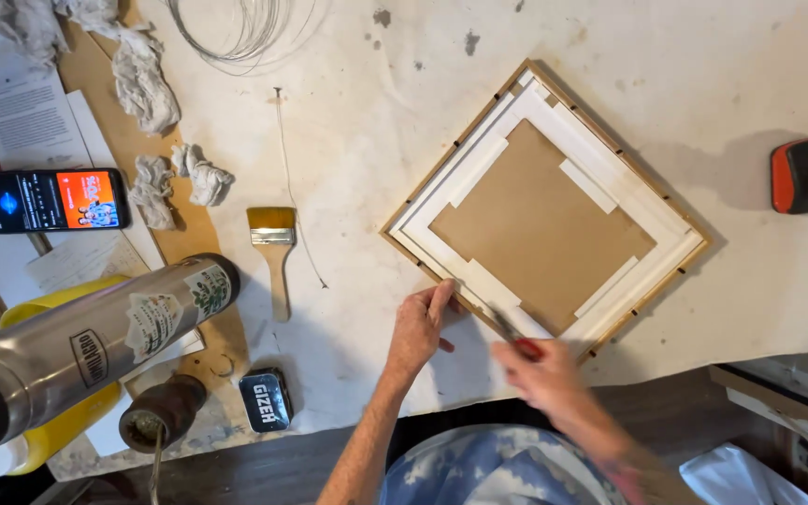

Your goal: Securing the backing of a picture frame using a power drill and pliers

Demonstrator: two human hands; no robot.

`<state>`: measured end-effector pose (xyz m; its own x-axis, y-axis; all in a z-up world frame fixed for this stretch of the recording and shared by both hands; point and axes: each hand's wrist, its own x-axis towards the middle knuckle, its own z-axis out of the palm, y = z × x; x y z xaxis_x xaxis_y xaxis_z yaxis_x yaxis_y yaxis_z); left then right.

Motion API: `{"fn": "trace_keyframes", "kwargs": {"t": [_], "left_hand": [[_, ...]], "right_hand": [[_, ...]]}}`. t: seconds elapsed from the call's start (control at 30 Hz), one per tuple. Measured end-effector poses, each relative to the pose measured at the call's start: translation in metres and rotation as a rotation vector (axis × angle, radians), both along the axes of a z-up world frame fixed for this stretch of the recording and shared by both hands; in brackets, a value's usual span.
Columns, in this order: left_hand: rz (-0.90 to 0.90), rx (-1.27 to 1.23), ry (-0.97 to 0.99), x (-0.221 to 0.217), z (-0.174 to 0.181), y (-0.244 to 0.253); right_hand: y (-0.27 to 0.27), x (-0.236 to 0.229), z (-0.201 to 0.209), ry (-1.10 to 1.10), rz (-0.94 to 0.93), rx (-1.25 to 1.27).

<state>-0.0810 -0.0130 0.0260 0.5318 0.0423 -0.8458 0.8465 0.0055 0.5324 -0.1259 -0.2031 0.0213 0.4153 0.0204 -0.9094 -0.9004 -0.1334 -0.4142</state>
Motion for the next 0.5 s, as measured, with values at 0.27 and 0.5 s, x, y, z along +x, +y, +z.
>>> {"fn": "trace_keyframes", "kwargs": {"t": [0.27,0.5], "left_hand": [[0.039,0.089,0.033,-0.028,0.007,-0.007],[0.71,-0.462,-0.071,-0.066,0.012,-0.044]], "right_hand": [[-0.047,0.003,0.068,0.022,0.058,-0.078],[0.036,0.028,0.112,0.173,0.665,0.115]]}}
